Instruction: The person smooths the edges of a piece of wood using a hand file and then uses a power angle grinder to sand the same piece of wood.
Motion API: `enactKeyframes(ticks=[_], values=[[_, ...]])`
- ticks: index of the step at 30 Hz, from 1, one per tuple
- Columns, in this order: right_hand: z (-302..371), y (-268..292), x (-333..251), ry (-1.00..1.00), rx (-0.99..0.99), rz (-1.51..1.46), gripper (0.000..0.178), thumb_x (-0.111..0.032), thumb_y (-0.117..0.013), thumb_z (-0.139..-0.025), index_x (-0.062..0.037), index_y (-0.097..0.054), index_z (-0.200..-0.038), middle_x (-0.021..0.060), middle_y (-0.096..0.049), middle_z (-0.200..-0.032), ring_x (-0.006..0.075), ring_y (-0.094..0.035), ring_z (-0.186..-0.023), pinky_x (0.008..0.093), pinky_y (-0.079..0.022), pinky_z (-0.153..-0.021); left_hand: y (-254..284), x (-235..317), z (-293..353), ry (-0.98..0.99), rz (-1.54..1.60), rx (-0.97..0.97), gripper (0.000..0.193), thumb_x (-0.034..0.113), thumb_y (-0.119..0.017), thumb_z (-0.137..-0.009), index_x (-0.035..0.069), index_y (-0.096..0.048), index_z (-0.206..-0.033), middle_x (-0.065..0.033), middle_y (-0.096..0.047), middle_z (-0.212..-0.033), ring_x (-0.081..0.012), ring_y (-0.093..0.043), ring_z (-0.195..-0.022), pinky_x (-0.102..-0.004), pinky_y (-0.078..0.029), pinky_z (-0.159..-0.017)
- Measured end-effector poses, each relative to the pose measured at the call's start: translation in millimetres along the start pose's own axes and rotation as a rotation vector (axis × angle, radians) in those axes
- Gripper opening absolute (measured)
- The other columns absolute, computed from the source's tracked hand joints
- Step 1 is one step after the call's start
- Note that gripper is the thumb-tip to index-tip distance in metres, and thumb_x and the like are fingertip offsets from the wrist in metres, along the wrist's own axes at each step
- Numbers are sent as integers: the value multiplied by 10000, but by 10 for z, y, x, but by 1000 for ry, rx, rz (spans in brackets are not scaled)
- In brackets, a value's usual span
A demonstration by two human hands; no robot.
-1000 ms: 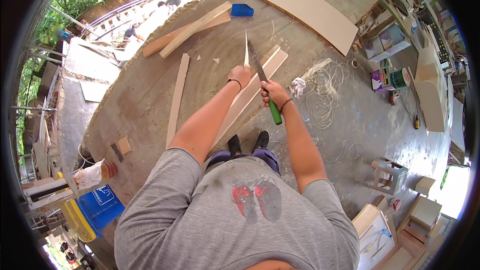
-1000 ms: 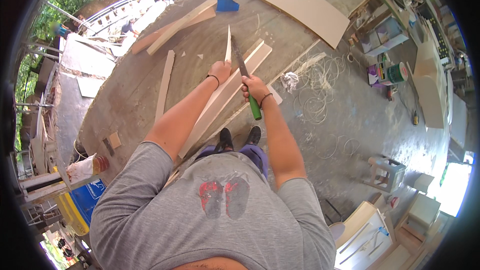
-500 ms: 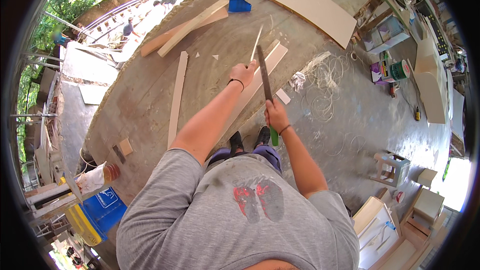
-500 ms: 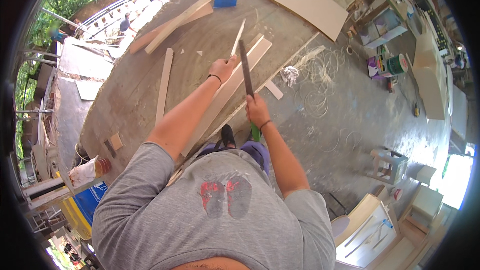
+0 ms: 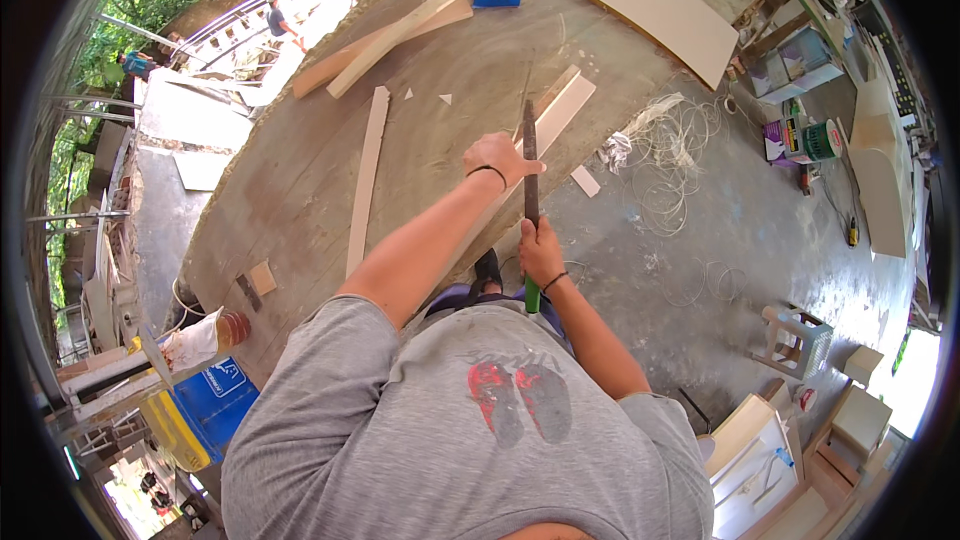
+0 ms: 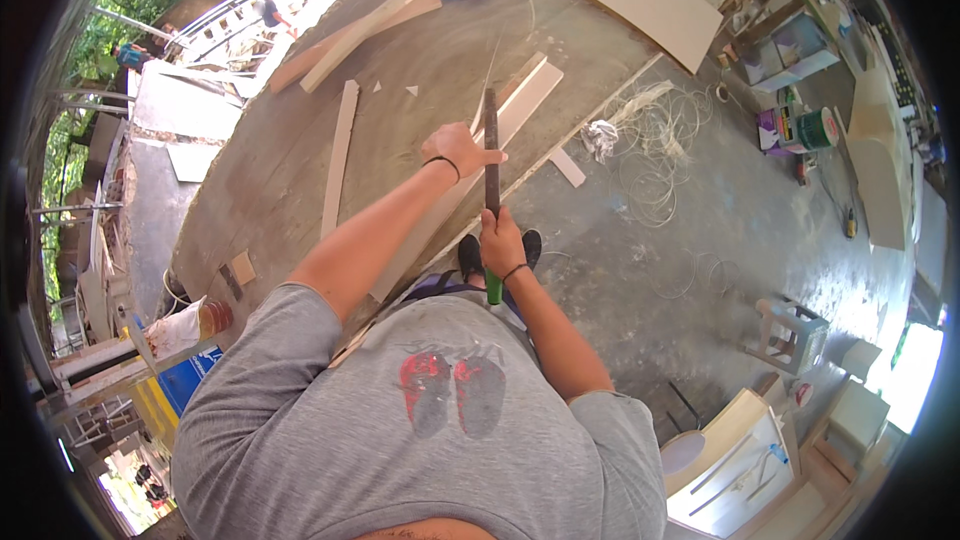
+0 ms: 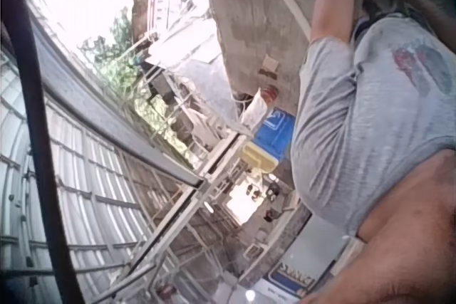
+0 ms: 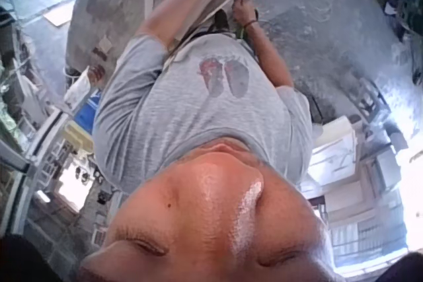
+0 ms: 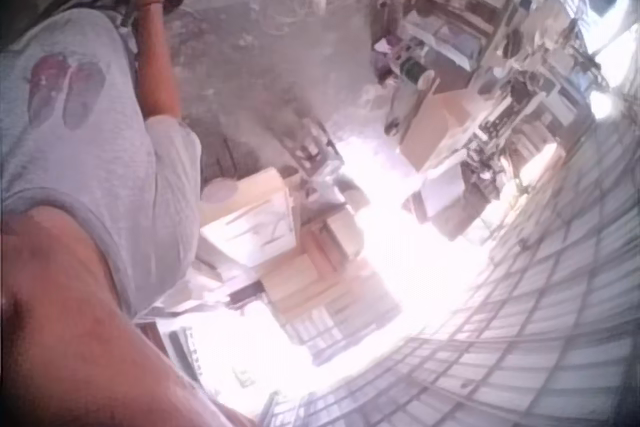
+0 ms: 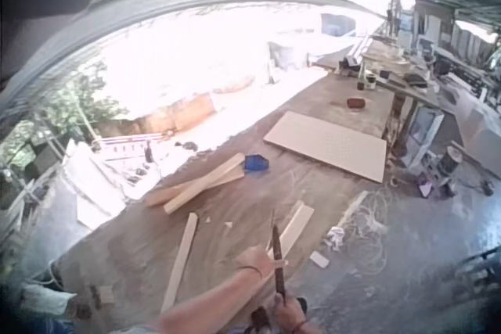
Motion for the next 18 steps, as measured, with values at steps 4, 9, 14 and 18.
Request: enactKeyframes(ticks=[4, 9, 14, 18], values=[[10, -101, -54, -15, 10, -12, 283, -291, -443, -989, -12, -435, -938, 75, -495, -556, 206, -511, -390, 346, -406, -358, 14, 15, 13, 6, 59, 39, 591, 551, -736, -620, 66, -705, -958, -129, -698, -958, -274, -678, -909, -368, -543, -752], [-61, -250, -124, -12, 7, -67, 280, -282, -442, -989, -8, -433, -929, 75, -488, -552, 197, -498, -369, 337, -397, -338, -35, -12, -52, 35, 86, 8, 473, 458, -705, -670, 77, -718, -948, -123, -701, -963, -276, -678, -926, -367, -545, -764], [-140, -433, -215, -3, 32, 12, 308, -300, -450, -980, 3, -449, -927, 152, -540, -606, 301, -561, -447, 404, -442, -416, -99, -175, -223, 96, 177, 70, 433, 409, -687, -692, 52, -718, -934, -149, -699, -980, -292, -673, -951, -375, -541, -796], [-323, -501, 7, 122, 175, 164, 350, -321, -442, -970, 28, -468, -962, 288, -586, -767, 489, -572, -755, 524, -443, -672, -55, -144, -169, 96, 183, 68, 419, 380, -680, -706, 49, -709, -962, -159, -691, -1009, -298, -664, -978, -377, -534, -822]])
Point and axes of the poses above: each hand's wrist, its own z-axis away from the middle knuckle, its own y-axis out of the back of the hand, x = y × z, the point moved 9 cm from there along -z, towards the middle knuckle
